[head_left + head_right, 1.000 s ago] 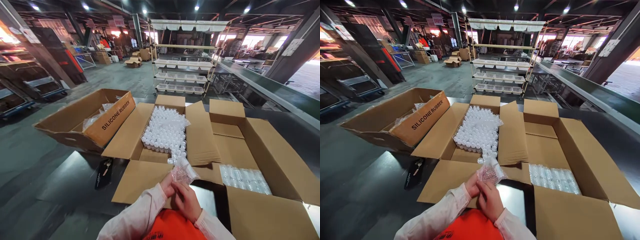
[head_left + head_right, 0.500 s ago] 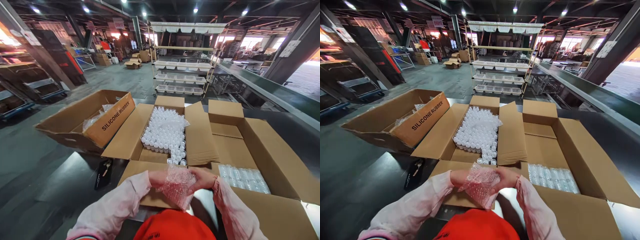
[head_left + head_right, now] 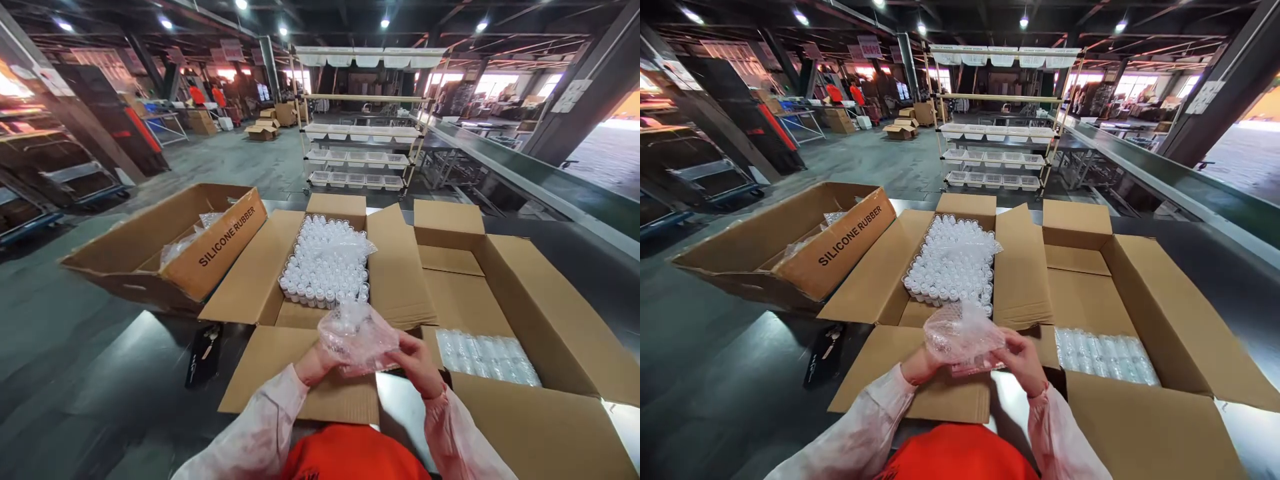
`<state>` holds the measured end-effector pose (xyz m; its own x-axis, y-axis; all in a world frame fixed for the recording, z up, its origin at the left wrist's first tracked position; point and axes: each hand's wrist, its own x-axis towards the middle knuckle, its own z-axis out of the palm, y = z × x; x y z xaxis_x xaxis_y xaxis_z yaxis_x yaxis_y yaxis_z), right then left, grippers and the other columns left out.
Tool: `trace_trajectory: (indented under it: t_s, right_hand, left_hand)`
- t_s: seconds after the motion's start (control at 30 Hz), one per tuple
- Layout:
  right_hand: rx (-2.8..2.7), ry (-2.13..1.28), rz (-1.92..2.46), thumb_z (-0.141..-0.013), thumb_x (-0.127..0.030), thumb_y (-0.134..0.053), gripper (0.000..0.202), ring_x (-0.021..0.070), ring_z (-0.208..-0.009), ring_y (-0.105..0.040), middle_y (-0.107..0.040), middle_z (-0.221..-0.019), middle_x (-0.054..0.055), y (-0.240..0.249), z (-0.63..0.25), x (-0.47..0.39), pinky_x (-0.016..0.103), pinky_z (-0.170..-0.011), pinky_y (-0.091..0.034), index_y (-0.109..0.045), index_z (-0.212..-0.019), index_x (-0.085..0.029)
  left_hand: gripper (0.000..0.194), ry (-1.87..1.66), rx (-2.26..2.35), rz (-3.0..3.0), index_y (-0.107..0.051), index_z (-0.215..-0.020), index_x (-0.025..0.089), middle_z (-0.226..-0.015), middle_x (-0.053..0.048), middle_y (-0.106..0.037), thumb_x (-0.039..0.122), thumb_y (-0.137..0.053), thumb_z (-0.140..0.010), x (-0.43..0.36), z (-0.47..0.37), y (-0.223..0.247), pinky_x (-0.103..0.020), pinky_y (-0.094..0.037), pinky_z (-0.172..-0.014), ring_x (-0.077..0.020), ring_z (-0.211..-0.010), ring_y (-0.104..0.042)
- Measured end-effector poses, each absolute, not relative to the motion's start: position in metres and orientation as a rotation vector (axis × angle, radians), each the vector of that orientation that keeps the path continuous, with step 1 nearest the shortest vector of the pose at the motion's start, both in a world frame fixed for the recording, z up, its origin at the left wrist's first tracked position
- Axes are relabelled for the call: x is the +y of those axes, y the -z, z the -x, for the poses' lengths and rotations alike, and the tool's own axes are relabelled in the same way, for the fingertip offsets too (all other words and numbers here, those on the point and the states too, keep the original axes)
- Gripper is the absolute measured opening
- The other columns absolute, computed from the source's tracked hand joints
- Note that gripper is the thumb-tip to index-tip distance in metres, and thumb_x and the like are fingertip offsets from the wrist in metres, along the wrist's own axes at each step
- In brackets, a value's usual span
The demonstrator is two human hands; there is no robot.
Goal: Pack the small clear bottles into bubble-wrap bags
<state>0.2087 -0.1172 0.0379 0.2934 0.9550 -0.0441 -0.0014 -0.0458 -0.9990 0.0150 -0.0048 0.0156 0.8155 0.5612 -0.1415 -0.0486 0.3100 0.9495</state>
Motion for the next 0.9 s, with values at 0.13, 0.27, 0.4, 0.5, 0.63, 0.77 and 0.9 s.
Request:
trace_trajectory:
  t_s: [0.13,0.27,0.4,0.5,0.63,0.77,0.9]
  right_hand:
    - [-0.762,-0.802,1.306,-0.062,-0.045,-0.080,0.029,0.0227,-0.092,-0.063,-0.070,-0.094,0.007,-0.046,-0.232,-0.126,0.040,-0.088,-0.048,-0.073,-0.082,-0.024]
    - [-0.997,-1.130,1.254,-0.042,-0.043,-0.090,0.091,0.0296,-0.113,-0.056,-0.060,-0.124,0.012,-0.046,-0.227,-0.131,0.046,-0.093,-0.047,-0.056,-0.125,-0.027]
    - [-1.320,-1.127,1.319,-0.063,-0.047,-0.078,0.053,0.0300,-0.106,-0.060,-0.067,-0.112,0.012,-0.038,-0.197,-0.130,0.047,-0.096,-0.045,-0.068,-0.108,-0.020]
    - [-1.238,-0.955,1.478,-0.068,-0.050,-0.072,0.041,0.0299,-0.093,-0.065,-0.071,-0.098,0.013,-0.029,-0.186,-0.130,0.046,-0.088,-0.050,-0.073,-0.093,-0.018]
    - [-1.351,-0.911,1.521,-0.072,-0.048,-0.069,0.049,0.0291,-0.101,-0.063,-0.067,-0.110,0.016,-0.030,-0.188,-0.131,0.045,-0.091,-0.050,-0.068,-0.111,-0.018]
    - [-1.594,-0.685,1.438,-0.076,-0.036,-0.068,0.038,0.0257,-0.114,-0.056,-0.060,-0.123,0.015,-0.034,-0.188,-0.133,0.040,-0.096,-0.047,-0.067,-0.112,-0.022]
    - [-1.208,-0.935,1.525,-0.080,-0.051,-0.058,0.043,0.0215,-0.074,-0.067,-0.069,-0.094,0.012,-0.023,-0.189,-0.132,0.035,-0.063,-0.057,-0.064,-0.106,-0.017]
  left_hand:
    - [0.042,-0.412,0.481,-1.369,-0.076,-0.086,0.013,-0.095,-0.012,-0.073,0.046,-0.076,-0.061,0.002,-0.011,-0.023,-0.040,-0.047,-0.090,-0.0288,-0.094,-0.063]
    - [0.041,-0.372,0.445,-1.432,-0.074,-0.093,0.014,-0.098,-0.010,-0.073,0.045,-0.071,-0.068,0.006,-0.006,-0.030,-0.038,-0.047,-0.090,-0.0263,-0.094,-0.063]
    - [0.043,-0.318,0.425,-1.516,-0.074,-0.096,0.014,-0.097,-0.011,-0.073,0.049,-0.069,-0.071,0.006,0.002,-0.026,-0.039,-0.047,-0.091,-0.0248,-0.094,-0.063]
    - [0.039,-0.356,0.366,-1.598,-0.075,-0.093,0.018,-0.108,-0.013,-0.070,0.045,-0.076,-0.065,0.006,0.010,-0.014,-0.038,-0.047,-0.092,-0.0265,-0.101,-0.063]
    - [0.031,-0.517,0.396,-1.575,-0.076,-0.085,0.019,-0.107,-0.015,-0.069,0.042,-0.077,-0.065,0.007,0.015,0.006,-0.039,-0.048,-0.090,-0.0260,-0.099,-0.064]
    - [0.039,-0.570,0.331,-1.497,-0.073,-0.099,0.021,-0.117,-0.014,-0.065,0.047,-0.072,-0.070,0.010,0.013,0.011,-0.044,-0.042,-0.098,-0.0281,-0.111,-0.058]
    - [0.038,-0.516,0.265,-1.604,-0.073,-0.101,0.022,-0.123,-0.014,-0.062,0.043,-0.074,-0.069,0.011,0.011,0.002,-0.044,-0.041,-0.100,-0.0288,-0.115,-0.056]
